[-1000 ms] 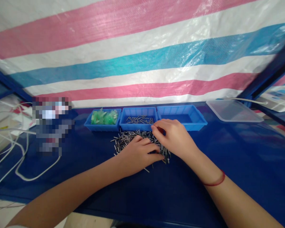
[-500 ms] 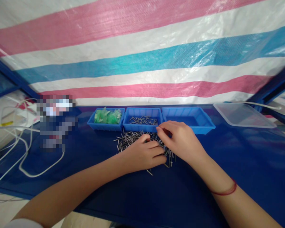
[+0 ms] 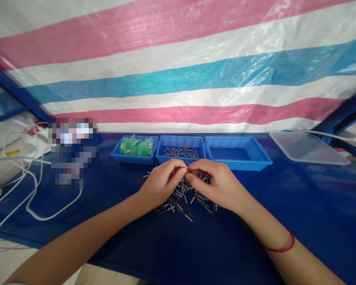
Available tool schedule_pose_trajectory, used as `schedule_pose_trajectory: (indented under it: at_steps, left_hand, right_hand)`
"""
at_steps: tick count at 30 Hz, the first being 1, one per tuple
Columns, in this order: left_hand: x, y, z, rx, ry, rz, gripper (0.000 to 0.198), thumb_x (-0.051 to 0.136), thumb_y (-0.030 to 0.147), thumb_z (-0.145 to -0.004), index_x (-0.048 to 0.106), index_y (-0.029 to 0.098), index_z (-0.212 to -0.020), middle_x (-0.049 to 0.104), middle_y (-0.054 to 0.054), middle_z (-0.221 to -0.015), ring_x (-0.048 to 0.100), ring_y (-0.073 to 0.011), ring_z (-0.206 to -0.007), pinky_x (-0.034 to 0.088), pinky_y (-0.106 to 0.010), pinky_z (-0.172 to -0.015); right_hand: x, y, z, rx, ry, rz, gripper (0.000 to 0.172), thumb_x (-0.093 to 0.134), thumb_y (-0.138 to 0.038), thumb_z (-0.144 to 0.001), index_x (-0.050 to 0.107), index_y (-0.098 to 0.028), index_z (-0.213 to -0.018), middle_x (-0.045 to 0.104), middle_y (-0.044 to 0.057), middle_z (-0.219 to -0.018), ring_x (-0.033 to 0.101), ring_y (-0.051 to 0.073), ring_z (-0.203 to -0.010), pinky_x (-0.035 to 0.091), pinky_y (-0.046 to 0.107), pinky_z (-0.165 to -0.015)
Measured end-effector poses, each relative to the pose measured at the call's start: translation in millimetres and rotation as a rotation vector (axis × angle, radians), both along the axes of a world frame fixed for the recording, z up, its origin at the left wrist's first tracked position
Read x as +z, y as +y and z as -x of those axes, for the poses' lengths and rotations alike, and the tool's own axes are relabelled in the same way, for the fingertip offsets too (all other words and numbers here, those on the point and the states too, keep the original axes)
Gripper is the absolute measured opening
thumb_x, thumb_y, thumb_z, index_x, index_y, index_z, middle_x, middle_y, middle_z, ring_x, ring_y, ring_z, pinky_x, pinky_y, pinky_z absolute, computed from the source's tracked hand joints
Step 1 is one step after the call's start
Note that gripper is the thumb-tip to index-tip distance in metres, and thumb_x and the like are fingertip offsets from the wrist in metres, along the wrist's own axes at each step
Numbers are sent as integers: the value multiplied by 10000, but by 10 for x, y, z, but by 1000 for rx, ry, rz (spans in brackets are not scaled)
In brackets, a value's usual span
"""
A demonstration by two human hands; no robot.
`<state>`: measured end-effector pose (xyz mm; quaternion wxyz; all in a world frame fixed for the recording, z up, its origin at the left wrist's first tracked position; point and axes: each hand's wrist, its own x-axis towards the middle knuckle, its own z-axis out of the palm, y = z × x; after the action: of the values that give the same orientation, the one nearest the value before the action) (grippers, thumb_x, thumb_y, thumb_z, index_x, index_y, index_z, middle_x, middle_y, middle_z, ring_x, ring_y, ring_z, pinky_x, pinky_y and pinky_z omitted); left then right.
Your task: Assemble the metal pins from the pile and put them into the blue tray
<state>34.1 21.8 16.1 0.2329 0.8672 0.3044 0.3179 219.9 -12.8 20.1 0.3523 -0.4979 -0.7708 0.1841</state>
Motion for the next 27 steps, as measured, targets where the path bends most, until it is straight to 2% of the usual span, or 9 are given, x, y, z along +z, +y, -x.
schedule_pose_trajectory:
  at_steps: [3,6,10,13,16,19,21,24,27]
  left_hand:
    - [-13,-24,66,63,-118,199,175,467,277,-946,608,176,-965,686,-24,-915,636,-140,-824,486,-249,-773]
    - [-44,-38,102,76,-176,319,180,506,290,-924,643,180,-960,696,-26,-941,643,-145,-831,502,-244,-760]
    - [-111,-23,105,95,-217,452,202,576,334,-880,686,185,-960,701,-28,-876,653,-159,-785,526,-254,-713]
    - [-153,10,101,88,-314,600,234,622,334,-842,678,177,-1007,697,-25,-813,657,-153,-709,545,-264,-671]
    - [-148,62,125,139,-365,659,290,664,299,-804,653,162,-1059,697,-30,-811,656,-147,-677,554,-278,-669]
    - [-113,110,158,173,-381,661,240,668,263,-798,677,140,-1004,711,-63,-896,667,-165,-791,548,-303,-761]
    - [-103,113,160,151,-425,723,220,667,244,-801,690,128,-986,713,-79,-959,666,-176,-879,534,-322,-837]
    - [-124,59,114,90,-520,896,294,699,253,-782,673,128,-1047,713,-74,-951,675,-170,-866,534,-342,-858]
    - [-150,-27,46,44,-597,1024,396,752,286,-742,638,143,-1094,704,-48,-875,678,-155,-799,547,-332,-818]
  right_hand:
    - [-36,-17,80,33,28,60,159,584,-336,-862,672,-214,-916,698,14,-796,596,142,-644,473,262,-581]
    - [-90,-18,145,27,63,121,206,551,-363,-887,694,-218,-917,719,20,-803,633,161,-680,492,269,-582]
    - [-163,-11,216,11,258,188,225,548,-361,-887,702,-208,-951,743,49,-870,677,195,-772,545,302,-655]
    - [-205,-11,242,-1,365,207,209,568,-362,-870,690,-203,-929,742,57,-839,686,204,-767,558,311,-663]
    - [-217,-20,229,-87,257,143,158,578,-333,-856,679,-217,-891,729,39,-781,666,184,-665,533,285,-570]
    - [-199,-35,204,-153,22,33,111,588,-280,-838,682,-226,-860,705,12,-730,604,149,-552,482,275,-520]
    - [-188,-43,196,-181,-39,-23,106,604,-278,-829,686,-224,-868,697,6,-730,582,141,-536,473,280,-529]
    - [-193,-46,197,-222,83,-4,168,618,-338,-838,687,-215,-929,707,23,-769,594,145,-560,484,281,-531]
    - [-208,-42,199,-186,246,55,190,602,-379,-860,688,-216,-905,712,41,-801,640,173,-668,505,285,-564]
